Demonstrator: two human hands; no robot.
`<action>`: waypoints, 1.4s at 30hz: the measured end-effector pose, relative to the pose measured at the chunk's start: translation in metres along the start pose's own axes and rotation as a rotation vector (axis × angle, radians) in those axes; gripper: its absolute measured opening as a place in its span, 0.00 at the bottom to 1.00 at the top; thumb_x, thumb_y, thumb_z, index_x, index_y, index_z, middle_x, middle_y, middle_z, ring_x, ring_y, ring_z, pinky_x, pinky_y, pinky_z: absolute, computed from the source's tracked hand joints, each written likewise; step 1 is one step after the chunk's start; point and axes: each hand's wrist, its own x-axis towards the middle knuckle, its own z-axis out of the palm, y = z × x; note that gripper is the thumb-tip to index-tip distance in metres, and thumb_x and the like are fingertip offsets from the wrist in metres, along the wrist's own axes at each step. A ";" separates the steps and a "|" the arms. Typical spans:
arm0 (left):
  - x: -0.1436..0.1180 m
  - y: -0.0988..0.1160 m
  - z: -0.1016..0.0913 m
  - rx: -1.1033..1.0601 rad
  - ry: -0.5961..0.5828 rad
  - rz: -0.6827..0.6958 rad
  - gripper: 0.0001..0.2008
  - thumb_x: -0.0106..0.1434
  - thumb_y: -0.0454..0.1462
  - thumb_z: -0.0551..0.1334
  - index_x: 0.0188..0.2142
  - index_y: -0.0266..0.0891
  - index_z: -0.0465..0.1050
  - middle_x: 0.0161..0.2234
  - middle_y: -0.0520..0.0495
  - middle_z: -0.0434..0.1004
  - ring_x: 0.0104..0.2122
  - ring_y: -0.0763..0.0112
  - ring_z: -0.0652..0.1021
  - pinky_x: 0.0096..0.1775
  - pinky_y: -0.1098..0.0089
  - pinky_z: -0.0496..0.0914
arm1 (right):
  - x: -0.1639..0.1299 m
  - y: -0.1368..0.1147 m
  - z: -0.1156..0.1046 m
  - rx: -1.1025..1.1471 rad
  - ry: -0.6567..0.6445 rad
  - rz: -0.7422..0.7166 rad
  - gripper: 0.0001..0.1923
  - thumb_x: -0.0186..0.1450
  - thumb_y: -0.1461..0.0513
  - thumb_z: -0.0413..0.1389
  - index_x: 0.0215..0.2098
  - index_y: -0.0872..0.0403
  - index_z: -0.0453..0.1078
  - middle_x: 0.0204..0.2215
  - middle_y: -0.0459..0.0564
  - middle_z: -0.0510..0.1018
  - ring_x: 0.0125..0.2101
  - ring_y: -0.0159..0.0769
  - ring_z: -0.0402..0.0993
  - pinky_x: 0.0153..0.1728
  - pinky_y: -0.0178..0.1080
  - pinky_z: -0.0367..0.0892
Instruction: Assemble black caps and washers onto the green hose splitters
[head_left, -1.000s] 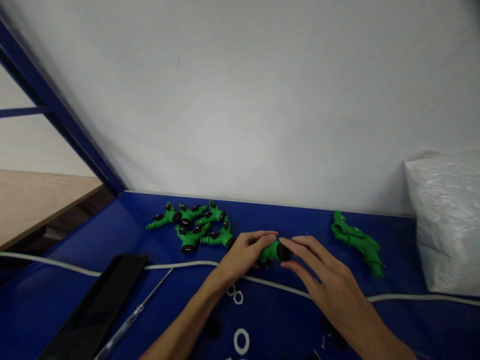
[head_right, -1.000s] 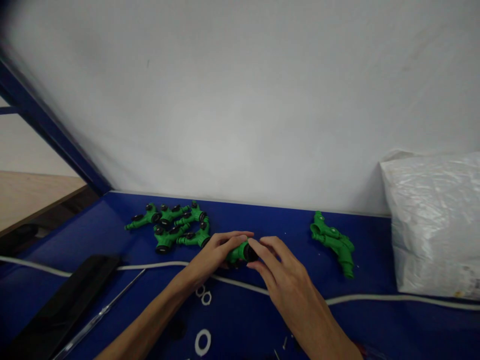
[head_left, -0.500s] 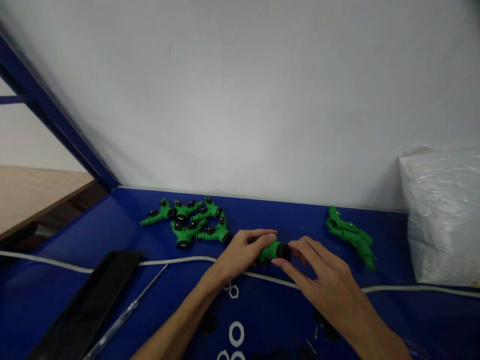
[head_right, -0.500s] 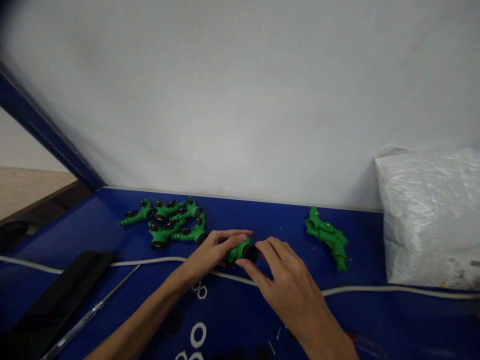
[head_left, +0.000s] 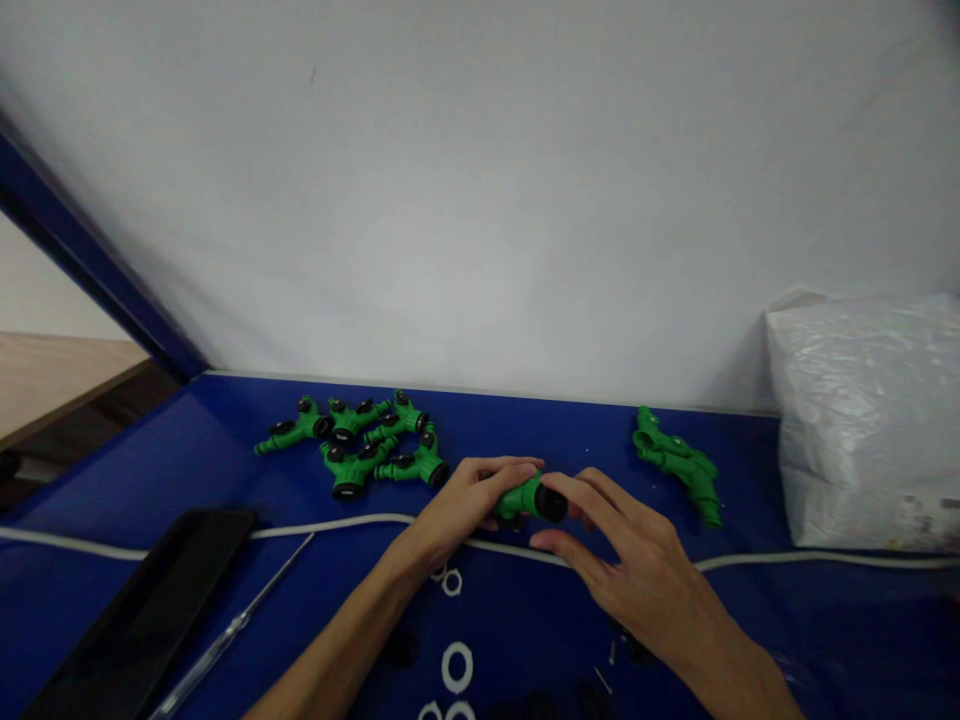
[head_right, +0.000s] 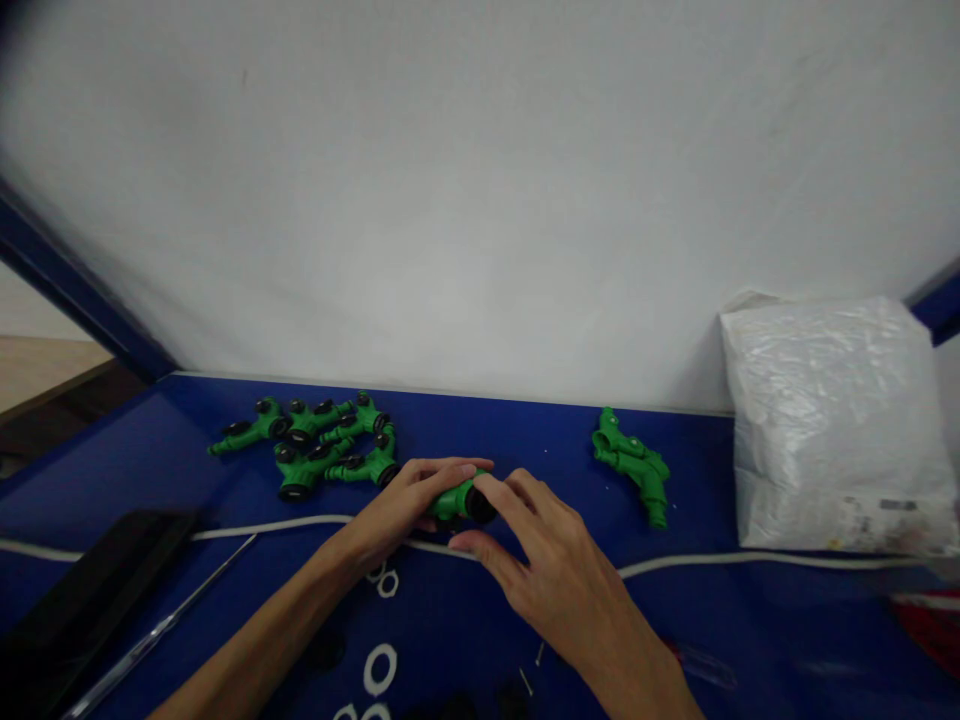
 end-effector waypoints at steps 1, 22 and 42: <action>0.000 0.000 0.000 -0.007 -0.002 -0.005 0.28 0.63 0.55 0.61 0.58 0.46 0.77 0.43 0.47 0.83 0.41 0.62 0.76 0.34 0.70 0.63 | 0.000 -0.001 -0.001 0.015 -0.016 0.020 0.16 0.74 0.53 0.53 0.54 0.53 0.69 0.35 0.50 0.77 0.34 0.36 0.79 0.36 0.38 0.75; 0.007 -0.005 -0.001 0.035 0.117 0.045 0.30 0.61 0.57 0.62 0.47 0.36 0.84 0.36 0.44 0.83 0.35 0.62 0.76 0.33 0.70 0.67 | -0.001 -0.002 -0.005 0.020 0.006 0.091 0.16 0.72 0.55 0.57 0.54 0.53 0.72 0.42 0.54 0.74 0.40 0.39 0.75 0.42 0.45 0.77; 0.007 -0.005 -0.003 0.065 0.085 0.090 0.28 0.65 0.55 0.59 0.48 0.36 0.84 0.29 0.48 0.80 0.26 0.71 0.73 0.28 0.72 0.62 | -0.001 -0.004 -0.002 -0.017 0.022 0.002 0.13 0.71 0.61 0.58 0.53 0.55 0.72 0.50 0.59 0.72 0.46 0.43 0.74 0.46 0.50 0.77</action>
